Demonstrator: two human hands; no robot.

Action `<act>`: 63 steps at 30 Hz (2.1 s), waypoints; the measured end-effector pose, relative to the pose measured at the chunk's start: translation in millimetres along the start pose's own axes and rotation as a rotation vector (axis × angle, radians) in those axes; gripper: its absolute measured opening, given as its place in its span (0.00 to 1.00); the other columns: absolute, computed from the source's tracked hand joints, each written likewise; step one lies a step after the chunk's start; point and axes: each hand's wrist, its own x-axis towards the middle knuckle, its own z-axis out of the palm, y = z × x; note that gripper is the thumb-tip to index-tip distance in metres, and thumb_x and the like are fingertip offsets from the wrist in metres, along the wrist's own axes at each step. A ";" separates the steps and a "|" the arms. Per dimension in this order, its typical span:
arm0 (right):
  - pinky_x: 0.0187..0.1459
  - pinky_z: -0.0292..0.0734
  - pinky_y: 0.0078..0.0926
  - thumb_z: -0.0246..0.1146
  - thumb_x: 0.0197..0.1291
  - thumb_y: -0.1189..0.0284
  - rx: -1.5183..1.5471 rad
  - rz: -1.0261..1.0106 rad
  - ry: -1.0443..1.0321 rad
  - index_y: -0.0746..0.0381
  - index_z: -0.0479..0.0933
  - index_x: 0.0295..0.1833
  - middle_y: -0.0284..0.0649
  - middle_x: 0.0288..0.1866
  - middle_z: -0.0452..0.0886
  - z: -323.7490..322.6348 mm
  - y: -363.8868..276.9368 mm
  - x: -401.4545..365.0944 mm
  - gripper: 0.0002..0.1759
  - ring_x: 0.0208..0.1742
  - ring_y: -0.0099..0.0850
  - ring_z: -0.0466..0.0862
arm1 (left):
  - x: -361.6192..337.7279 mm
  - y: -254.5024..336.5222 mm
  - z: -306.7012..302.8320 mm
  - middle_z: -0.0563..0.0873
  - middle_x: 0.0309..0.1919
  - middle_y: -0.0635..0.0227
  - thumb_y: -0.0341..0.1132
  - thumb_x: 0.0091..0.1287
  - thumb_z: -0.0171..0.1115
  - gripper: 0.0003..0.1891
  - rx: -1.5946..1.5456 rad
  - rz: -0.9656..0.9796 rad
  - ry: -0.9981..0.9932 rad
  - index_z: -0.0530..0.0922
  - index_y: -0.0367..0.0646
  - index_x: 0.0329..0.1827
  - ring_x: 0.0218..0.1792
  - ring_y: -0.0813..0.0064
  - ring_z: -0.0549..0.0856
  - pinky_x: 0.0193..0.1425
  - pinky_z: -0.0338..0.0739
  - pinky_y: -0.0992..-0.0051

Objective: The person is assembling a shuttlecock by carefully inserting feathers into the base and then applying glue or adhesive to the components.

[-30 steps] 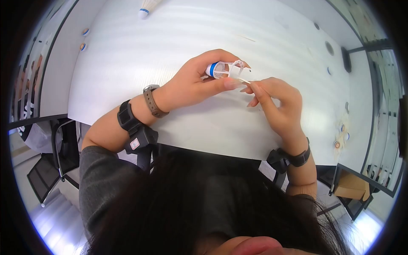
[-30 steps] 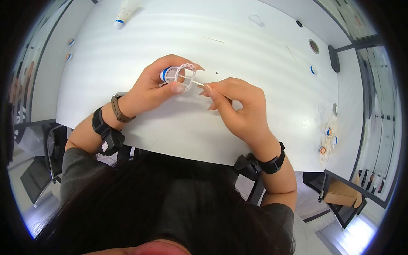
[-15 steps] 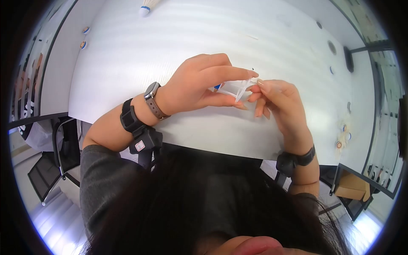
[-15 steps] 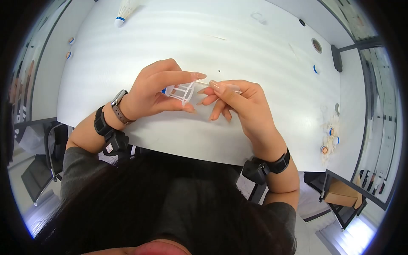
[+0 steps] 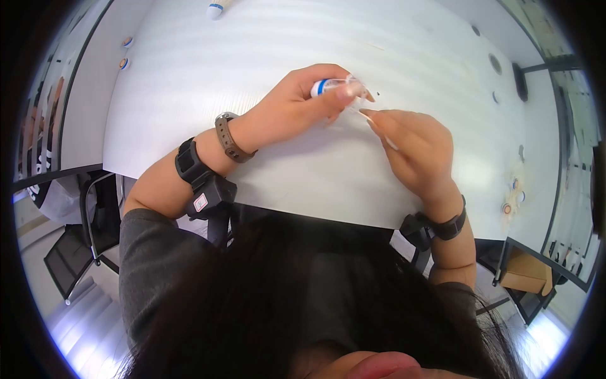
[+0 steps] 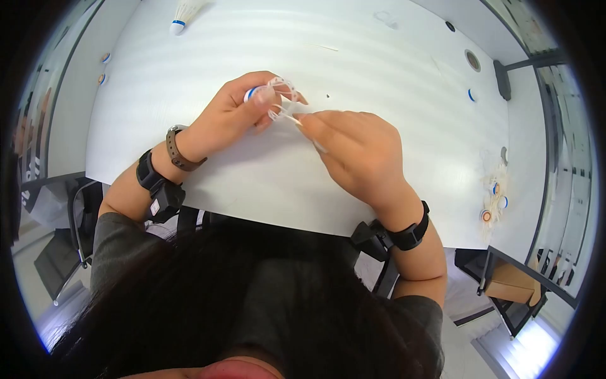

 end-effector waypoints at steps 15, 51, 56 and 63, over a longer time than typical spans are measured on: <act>0.38 0.77 0.21 0.66 0.69 0.69 0.837 0.805 -0.050 0.69 0.86 0.43 0.40 0.34 0.88 -7.2 -12.9 6.3 0.12 0.32 0.24 0.84 | -3.4 -3.8 4.4 0.85 0.53 0.64 0.46 0.66 0.71 0.28 0.571 0.340 0.042 0.75 0.42 0.66 0.54 0.70 0.84 0.57 0.79 0.70; 0.21 0.62 0.22 0.71 0.60 0.75 0.237 0.273 0.129 0.63 0.84 0.34 0.34 0.22 0.77 9.4 -0.2 -1.3 0.04 0.21 0.25 0.72 | -0.1 -6.5 6.2 0.86 0.39 0.60 0.44 0.67 0.67 0.20 0.509 0.323 -0.114 0.77 0.41 0.55 0.32 0.61 0.83 0.36 0.75 0.67; 0.22 0.63 0.24 0.71 0.58 0.78 0.186 0.237 0.134 0.64 0.82 0.32 0.36 0.21 0.77 9.4 -0.8 -0.1 0.05 0.20 0.27 0.72 | 1.8 -9.5 5.3 0.83 0.28 0.58 0.47 0.68 0.65 0.22 0.560 0.372 -0.135 0.76 0.40 0.54 0.24 0.59 0.80 0.30 0.70 0.66; 0.20 0.62 0.26 0.70 0.58 0.78 0.054 0.196 0.132 0.63 0.75 0.23 0.35 0.17 0.73 7.3 -3.8 1.3 0.13 0.17 0.29 0.70 | 4.5 -10.2 8.5 0.84 0.27 0.57 0.46 0.67 0.65 0.20 0.609 0.447 -0.136 0.77 0.39 0.53 0.26 0.56 0.82 0.30 0.72 0.64</act>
